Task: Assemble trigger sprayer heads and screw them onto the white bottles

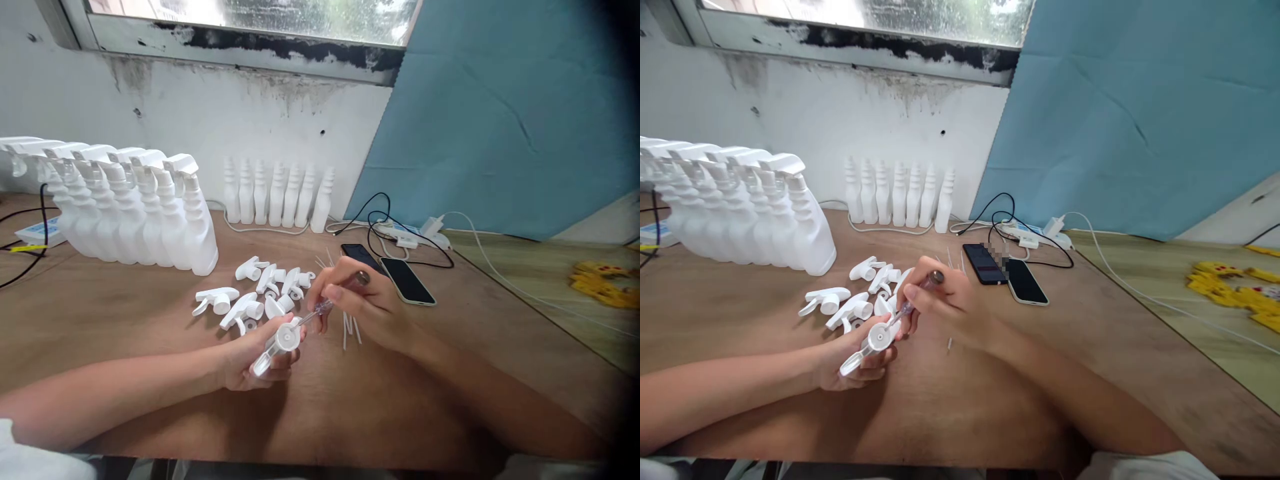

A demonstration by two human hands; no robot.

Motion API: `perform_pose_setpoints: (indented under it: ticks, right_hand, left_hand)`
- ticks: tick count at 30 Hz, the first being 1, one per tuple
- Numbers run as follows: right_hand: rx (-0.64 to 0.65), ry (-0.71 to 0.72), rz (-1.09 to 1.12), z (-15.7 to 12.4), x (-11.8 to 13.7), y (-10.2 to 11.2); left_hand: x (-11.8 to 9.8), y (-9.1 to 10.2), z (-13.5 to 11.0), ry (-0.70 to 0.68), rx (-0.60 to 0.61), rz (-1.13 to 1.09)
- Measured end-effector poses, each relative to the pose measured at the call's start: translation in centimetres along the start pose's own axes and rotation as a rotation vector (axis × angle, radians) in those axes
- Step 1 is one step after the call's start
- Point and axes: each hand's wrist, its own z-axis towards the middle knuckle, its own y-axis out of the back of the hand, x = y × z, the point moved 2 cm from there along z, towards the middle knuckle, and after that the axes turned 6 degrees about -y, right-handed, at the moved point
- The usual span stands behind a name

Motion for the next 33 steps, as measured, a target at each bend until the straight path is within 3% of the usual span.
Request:
perform_pose_setpoints:
  ticks: [3,10,24,33]
  right_hand:
    - [-0.029,-0.090,0.093,0.2,-0.4,0.1]
    - [-0.107,-0.151,0.252,0.4,-1.3,0.6]
    - [-0.133,-0.291,0.429,1.0,-3.1,0.9]
    - [-0.094,-0.322,0.484,0.9,-3.6,0.2]
  left_hand:
    - [-0.1,-0.1,0.0,0.024,0.010,-0.025]
    - [-0.1,0.3,0.1,0.009,0.058,-0.030]
    - [-0.3,0.1,-0.1,0.012,0.148,-0.010]
    - [-0.3,0.2,0.1,0.035,0.087,-0.047]
